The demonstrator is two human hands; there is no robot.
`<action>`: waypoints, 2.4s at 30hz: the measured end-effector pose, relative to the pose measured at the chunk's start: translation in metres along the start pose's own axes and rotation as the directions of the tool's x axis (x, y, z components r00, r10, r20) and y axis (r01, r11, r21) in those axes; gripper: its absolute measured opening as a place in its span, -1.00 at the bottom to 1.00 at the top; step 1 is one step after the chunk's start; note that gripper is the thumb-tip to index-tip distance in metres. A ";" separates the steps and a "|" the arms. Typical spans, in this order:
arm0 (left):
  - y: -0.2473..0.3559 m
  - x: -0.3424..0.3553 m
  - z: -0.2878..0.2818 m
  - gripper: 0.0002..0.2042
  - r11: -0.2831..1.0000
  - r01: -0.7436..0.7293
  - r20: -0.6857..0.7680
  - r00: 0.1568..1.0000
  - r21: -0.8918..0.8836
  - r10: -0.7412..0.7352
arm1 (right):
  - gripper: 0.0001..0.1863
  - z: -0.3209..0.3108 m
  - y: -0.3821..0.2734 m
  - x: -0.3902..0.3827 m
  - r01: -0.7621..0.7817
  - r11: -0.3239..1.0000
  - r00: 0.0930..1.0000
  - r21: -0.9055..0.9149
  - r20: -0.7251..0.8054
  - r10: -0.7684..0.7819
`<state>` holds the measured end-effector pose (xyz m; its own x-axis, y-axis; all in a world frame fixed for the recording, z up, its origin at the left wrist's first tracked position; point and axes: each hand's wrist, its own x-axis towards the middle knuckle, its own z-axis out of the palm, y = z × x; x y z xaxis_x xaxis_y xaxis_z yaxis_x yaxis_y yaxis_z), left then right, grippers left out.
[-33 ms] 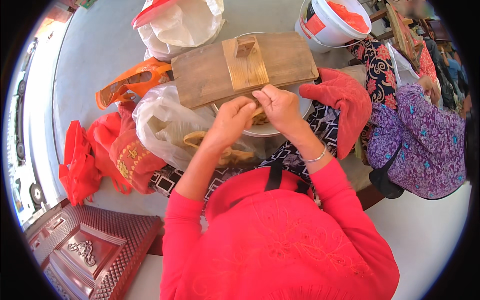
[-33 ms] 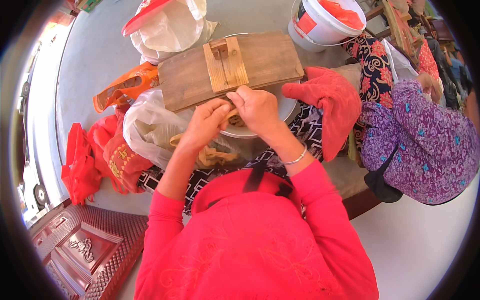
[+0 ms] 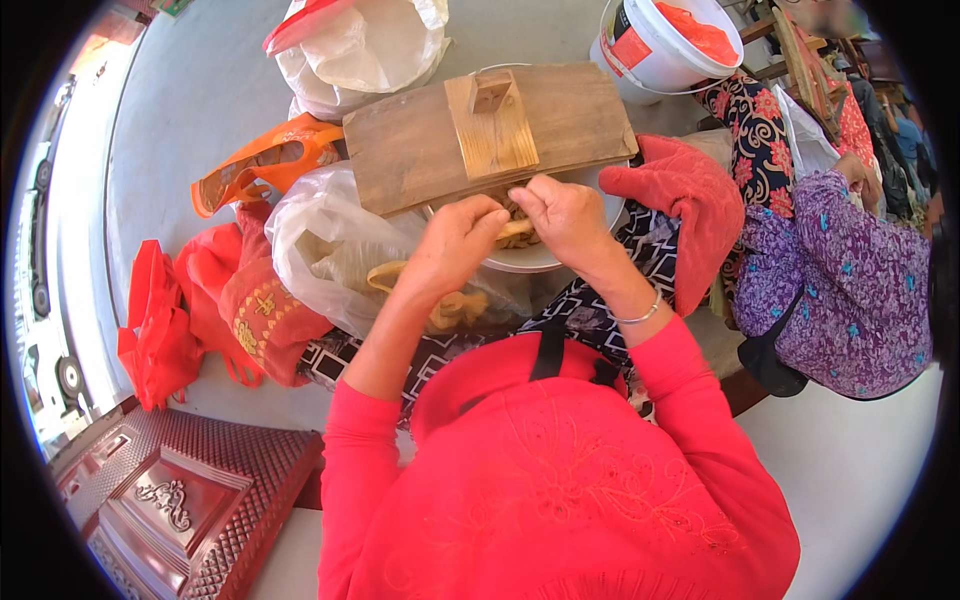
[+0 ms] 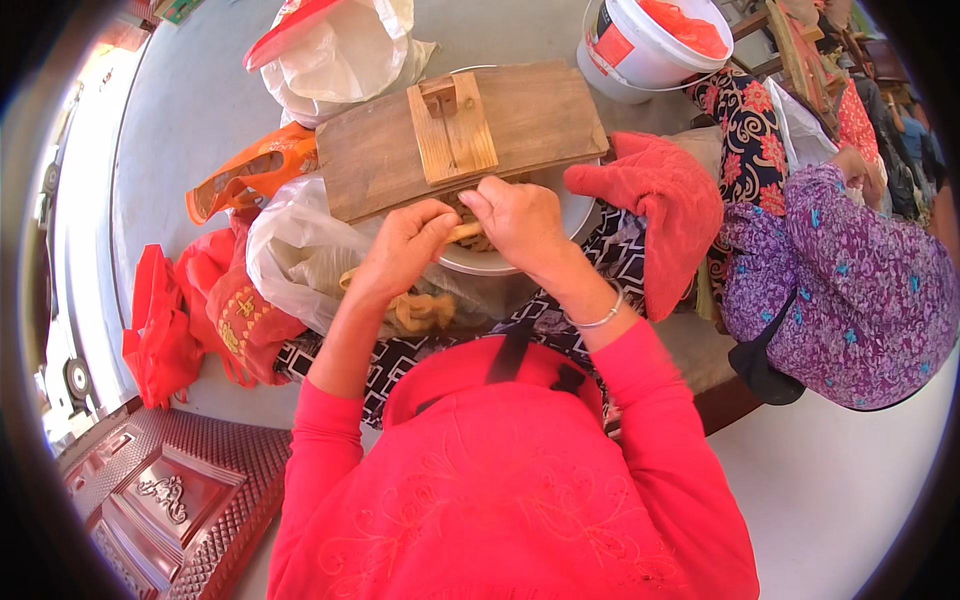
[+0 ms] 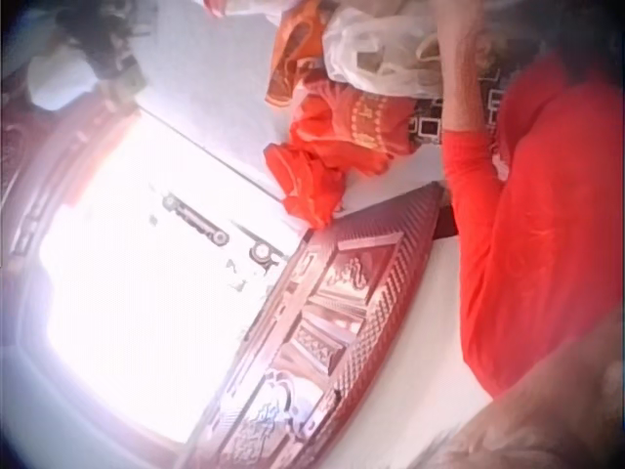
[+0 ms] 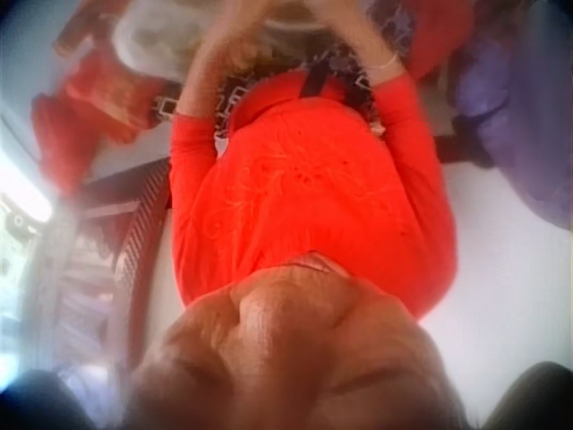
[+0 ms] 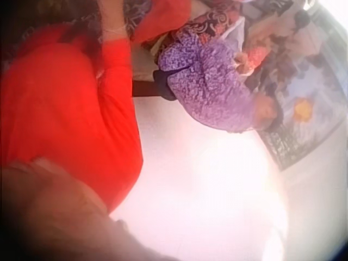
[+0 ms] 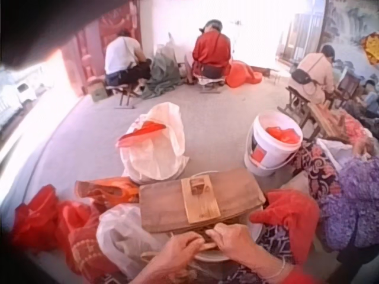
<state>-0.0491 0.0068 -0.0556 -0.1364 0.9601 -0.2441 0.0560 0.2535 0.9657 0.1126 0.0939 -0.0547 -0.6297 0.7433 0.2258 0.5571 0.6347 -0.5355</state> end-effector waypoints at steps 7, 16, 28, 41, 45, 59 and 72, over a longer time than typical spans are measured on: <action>0.018 -0.020 -0.007 -0.70 0.975 0.056 0.152 0.988 -0.216 -0.023 | -0.75 -0.054 -0.061 -0.036 -0.622 0.226 0.753 0.750 0.652 -0.090; 0.014 -0.041 0.044 -0.79 0.794 0.149 0.093 0.989 -0.589 -0.117 | -0.74 -0.020 -0.035 -0.022 0.016 0.970 0.991 0.242 -0.134 0.017; -0.008 -0.060 0.045 -0.66 0.628 -0.413 -0.004 0.834 0.660 0.552 | -0.65 0.002 -0.007 -0.074 -0.719 0.260 0.695 0.645 0.664 0.277; 0.007 -0.017 0.049 -0.82 0.988 -0.104 -0.184 0.975 0.118 0.125 | -0.88 -0.005 -0.016 -0.033 0.100 0.956 0.983 0.276 -0.179 -0.051; -0.006 -0.006 0.053 -0.80 0.877 0.176 -0.085 0.968 -0.447 -0.238 | -0.91 -0.010 -0.018 -0.026 0.073 0.904 0.974 0.421 -0.226 0.026; 0.007 -0.034 0.021 -0.86 0.637 -0.361 -0.029 0.856 0.681 0.516 | -0.60 -0.035 0.014 -0.001 -0.298 0.534 0.954 0.791 0.224 0.201; 0.022 -0.003 0.000 -0.88 0.964 -0.097 0.161 0.985 0.248 0.058 | -0.84 -0.063 0.029 0.013 -0.578 0.453 0.770 0.679 0.637 0.028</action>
<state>-0.0476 0.0100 -0.0334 0.0278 0.9797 -0.1986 0.3123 0.1802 0.9327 0.1547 0.1359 -0.0159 -0.8143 0.4558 -0.3594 0.2488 -0.2853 -0.9256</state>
